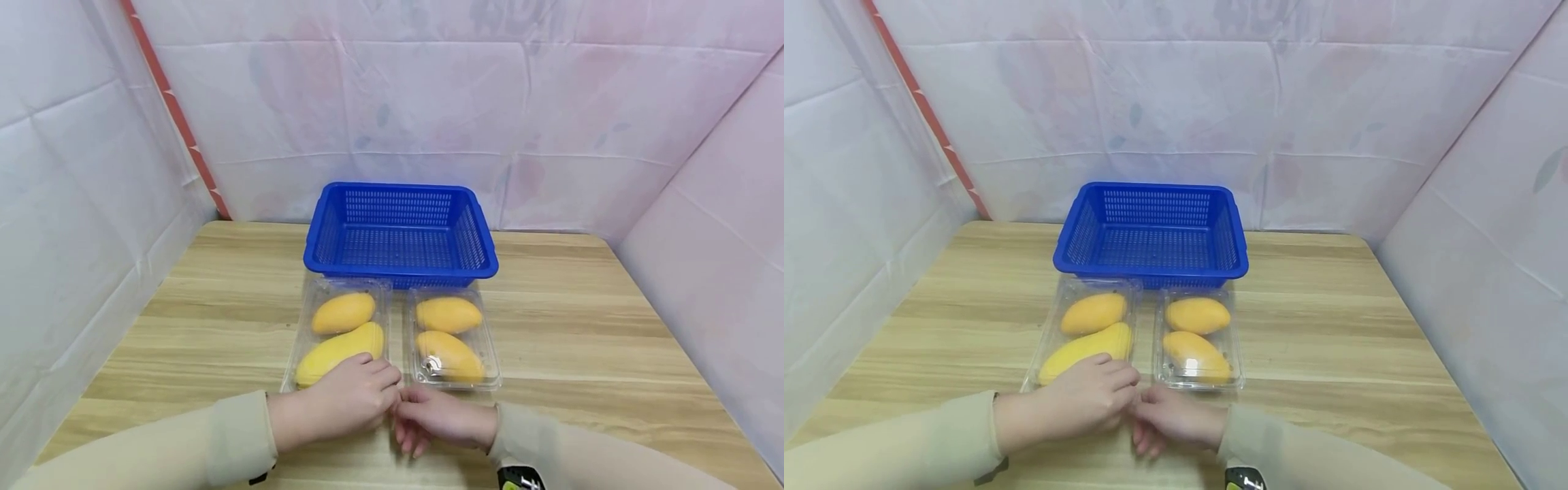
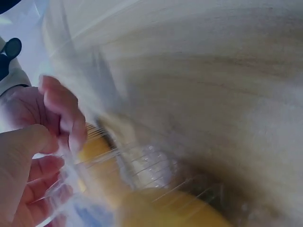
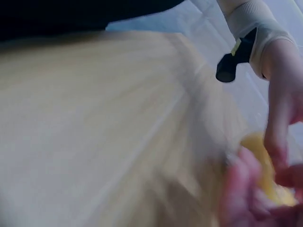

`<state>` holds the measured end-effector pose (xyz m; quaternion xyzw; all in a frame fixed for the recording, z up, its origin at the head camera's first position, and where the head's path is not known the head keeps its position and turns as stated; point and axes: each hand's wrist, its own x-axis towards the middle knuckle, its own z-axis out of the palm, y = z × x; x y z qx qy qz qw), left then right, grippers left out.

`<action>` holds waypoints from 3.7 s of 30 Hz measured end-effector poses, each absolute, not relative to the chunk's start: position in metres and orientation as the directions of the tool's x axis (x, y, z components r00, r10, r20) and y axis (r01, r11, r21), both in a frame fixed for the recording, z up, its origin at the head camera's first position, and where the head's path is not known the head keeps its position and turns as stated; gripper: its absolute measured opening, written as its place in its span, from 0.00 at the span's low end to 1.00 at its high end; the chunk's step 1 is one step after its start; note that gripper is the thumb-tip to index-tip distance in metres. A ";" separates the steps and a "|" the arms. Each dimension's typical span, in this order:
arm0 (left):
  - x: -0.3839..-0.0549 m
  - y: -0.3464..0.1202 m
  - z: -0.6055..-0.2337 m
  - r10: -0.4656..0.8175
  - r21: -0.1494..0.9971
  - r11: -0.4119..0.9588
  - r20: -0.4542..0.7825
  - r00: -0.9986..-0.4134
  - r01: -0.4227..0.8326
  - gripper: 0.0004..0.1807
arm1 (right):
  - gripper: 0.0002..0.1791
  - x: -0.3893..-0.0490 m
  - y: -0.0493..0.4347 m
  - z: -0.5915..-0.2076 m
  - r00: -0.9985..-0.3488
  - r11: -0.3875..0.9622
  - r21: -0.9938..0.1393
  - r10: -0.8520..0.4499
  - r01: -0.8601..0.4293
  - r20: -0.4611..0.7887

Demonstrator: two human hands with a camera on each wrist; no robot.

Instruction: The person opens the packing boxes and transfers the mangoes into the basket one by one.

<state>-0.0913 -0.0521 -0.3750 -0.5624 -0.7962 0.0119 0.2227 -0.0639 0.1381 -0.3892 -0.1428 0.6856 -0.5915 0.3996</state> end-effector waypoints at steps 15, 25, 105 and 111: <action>-0.137 -0.049 -0.293 0.701 -0.059 0.713 0.024 -0.713 0.699 0.10 | 0.16 -0.151 0.171 -0.321 -0.816 0.407 -0.911 -0.501 0.074 -0.289; -0.179 -0.011 -0.292 0.535 -0.184 0.812 -0.145 -0.833 0.554 0.05 | 0.22 -0.182 0.151 -0.332 -0.795 0.469 -0.874 -0.480 0.126 -0.372; -0.196 0.005 -0.318 0.373 -0.330 0.804 -0.368 -0.852 0.494 0.07 | 0.18 -0.175 0.100 -0.357 -0.813 0.738 -0.632 -0.507 -0.238 -0.286; -0.194 0.002 -0.321 0.382 -0.347 0.797 -0.345 -0.857 0.495 0.05 | 0.16 -0.172 0.095 -0.359 -0.826 0.764 -0.605 -0.478 -0.225 -0.297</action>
